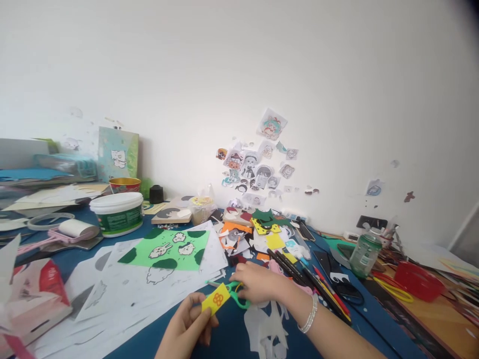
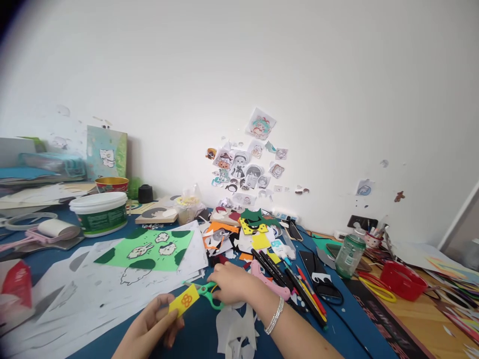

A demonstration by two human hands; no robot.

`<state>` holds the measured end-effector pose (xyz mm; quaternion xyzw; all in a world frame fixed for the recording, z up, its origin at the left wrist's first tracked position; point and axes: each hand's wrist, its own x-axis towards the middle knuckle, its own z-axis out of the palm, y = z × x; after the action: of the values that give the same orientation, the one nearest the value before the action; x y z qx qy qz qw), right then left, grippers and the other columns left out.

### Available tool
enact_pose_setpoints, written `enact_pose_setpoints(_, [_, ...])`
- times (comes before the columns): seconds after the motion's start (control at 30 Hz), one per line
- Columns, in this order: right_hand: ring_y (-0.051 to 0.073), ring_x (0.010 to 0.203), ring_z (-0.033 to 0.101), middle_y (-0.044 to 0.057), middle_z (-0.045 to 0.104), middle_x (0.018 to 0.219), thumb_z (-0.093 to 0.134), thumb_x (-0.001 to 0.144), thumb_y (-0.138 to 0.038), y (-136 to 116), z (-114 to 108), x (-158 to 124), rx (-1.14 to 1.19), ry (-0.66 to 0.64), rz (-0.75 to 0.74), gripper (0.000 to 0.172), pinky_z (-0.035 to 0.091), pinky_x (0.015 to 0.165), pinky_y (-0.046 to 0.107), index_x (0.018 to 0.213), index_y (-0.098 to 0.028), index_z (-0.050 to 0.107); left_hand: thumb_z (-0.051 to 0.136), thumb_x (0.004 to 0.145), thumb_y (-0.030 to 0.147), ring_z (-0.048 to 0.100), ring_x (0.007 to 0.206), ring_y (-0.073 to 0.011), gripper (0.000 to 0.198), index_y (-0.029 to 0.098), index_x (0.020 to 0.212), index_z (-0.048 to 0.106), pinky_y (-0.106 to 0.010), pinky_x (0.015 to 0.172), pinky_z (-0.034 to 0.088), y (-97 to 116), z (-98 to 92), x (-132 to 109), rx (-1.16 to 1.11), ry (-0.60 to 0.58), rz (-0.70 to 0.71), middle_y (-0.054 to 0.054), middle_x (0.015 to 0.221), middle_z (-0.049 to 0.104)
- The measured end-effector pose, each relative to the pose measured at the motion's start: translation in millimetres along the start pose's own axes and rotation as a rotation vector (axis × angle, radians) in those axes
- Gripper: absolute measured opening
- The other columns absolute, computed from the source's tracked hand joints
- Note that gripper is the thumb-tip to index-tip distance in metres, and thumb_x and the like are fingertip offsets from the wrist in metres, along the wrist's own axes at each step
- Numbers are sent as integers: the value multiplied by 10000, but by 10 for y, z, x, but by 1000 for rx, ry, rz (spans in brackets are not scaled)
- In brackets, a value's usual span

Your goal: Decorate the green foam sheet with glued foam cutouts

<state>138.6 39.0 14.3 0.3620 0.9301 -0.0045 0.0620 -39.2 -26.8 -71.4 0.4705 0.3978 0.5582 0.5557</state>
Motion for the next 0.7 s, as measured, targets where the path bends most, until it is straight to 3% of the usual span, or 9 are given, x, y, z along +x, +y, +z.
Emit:
enact_pose_setpoints(0.07, [232,885,544,88,580,1002,601,712,-222,-2,25,7,-46,3,11,353,381,642,270,1060,-163,575,639,628,621,468,385,-96,506,204,820,427,-212,416,325,3,5,5,-9,2,10,11,549,637])
enact_pose_setpoints(0.17, [227,795,559,99,588,947,594,687,-188,-43,34,1,-129,9,43,274,360,569,264,956,-139,585,632,655,603,471,400,-91,488,202,841,424,-211,437,341,49,18,-21,-18,7,12,15,556,637])
enact_pose_setpoints(0.27, [209,752,564,104,594,948,562,694,-143,-41,2,-75,-69,61,118,286,355,567,256,980,-137,571,622,673,596,479,412,-93,477,203,848,418,-210,444,341,86,28,-59,-27,-12,3,14,566,638])
enact_pose_setpoints(0.4, [185,782,563,45,600,880,538,740,-176,10,-4,-316,445,260,248,365,390,640,254,1102,-207,507,598,689,611,478,412,-92,482,204,860,406,-209,439,326,122,59,-99,-37,-32,8,7,587,645])
enact_pose_setpoints(0.53, [186,787,565,29,561,835,641,688,-309,-111,196,-577,1115,520,316,440,434,660,279,1072,-203,456,581,716,599,496,439,-101,462,211,880,392,-229,473,370,218,140,-163,-77,2,17,-1,635,661])
enact_pose_setpoints(0.7, [183,745,554,36,578,792,767,540,-476,-509,549,-743,1489,461,276,614,447,676,292,1020,-200,501,593,693,615,545,471,-127,507,210,924,395,-257,500,414,323,255,-245,-95,-6,6,-18,691,680])
